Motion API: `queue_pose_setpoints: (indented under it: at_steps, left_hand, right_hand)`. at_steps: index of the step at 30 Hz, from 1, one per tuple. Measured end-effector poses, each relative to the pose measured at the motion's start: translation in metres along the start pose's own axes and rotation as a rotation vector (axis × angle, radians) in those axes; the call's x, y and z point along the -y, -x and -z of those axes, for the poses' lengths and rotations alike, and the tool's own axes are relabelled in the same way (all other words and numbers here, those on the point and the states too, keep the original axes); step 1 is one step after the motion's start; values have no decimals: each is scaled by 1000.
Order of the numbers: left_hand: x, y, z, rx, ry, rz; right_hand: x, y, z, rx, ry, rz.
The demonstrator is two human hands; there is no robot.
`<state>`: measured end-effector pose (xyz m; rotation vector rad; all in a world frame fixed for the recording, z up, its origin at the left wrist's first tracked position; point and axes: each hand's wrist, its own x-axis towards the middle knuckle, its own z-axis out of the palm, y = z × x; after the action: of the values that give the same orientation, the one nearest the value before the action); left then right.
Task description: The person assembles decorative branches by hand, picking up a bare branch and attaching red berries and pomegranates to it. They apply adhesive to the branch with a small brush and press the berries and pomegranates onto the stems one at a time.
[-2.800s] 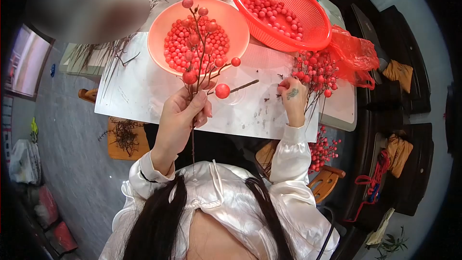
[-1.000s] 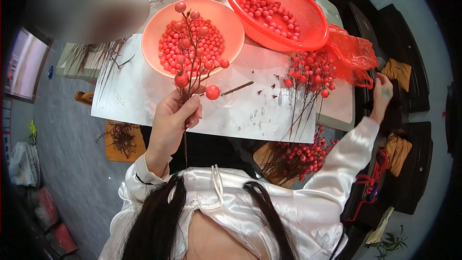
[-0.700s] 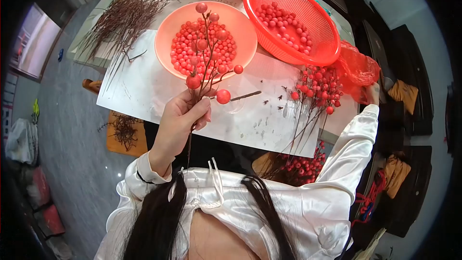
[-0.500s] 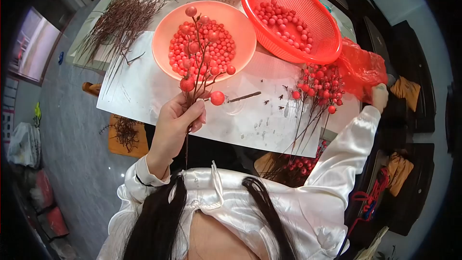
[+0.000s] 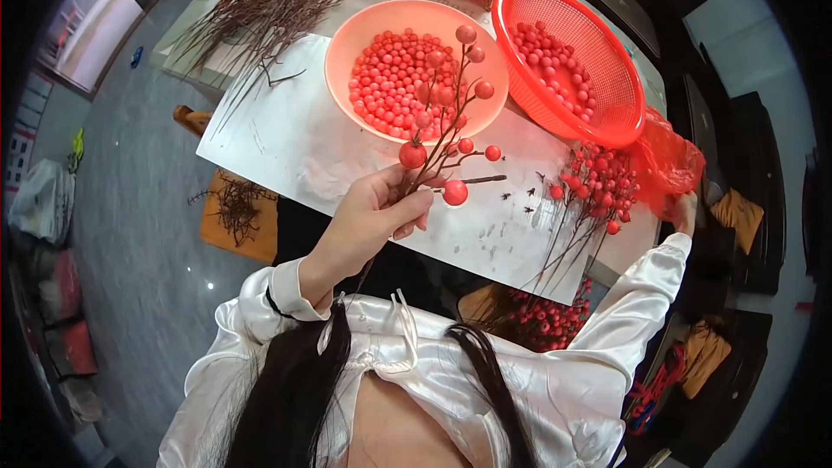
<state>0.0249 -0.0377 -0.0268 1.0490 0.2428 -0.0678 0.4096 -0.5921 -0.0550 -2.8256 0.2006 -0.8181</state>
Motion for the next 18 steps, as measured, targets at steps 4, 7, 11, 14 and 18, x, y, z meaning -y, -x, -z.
queue_pose_setpoints:
  at_steps: [4, 7, 11, 14, 18]
  left_hand:
    - [-4, 2, 2, -37, -6, -5]
    - [-6, 1, 6, -59, -33, -3]
    - [-2, -5, 6, -88, -46, -6]
    - [1, -9, 4, -74, -46, -10]
    - [1, -11, 3, -82, -38, -16]
  right_hand:
    - [1, -6, -40, 82, -18, -99]
    - [0, -3, -47, 12, -12, -97]
    - [10, -7, -18, -224, -105, 67]
    - [30, -17, 11, -331, -193, 242]
    - [57, -32, 35, 117, -784, -71]
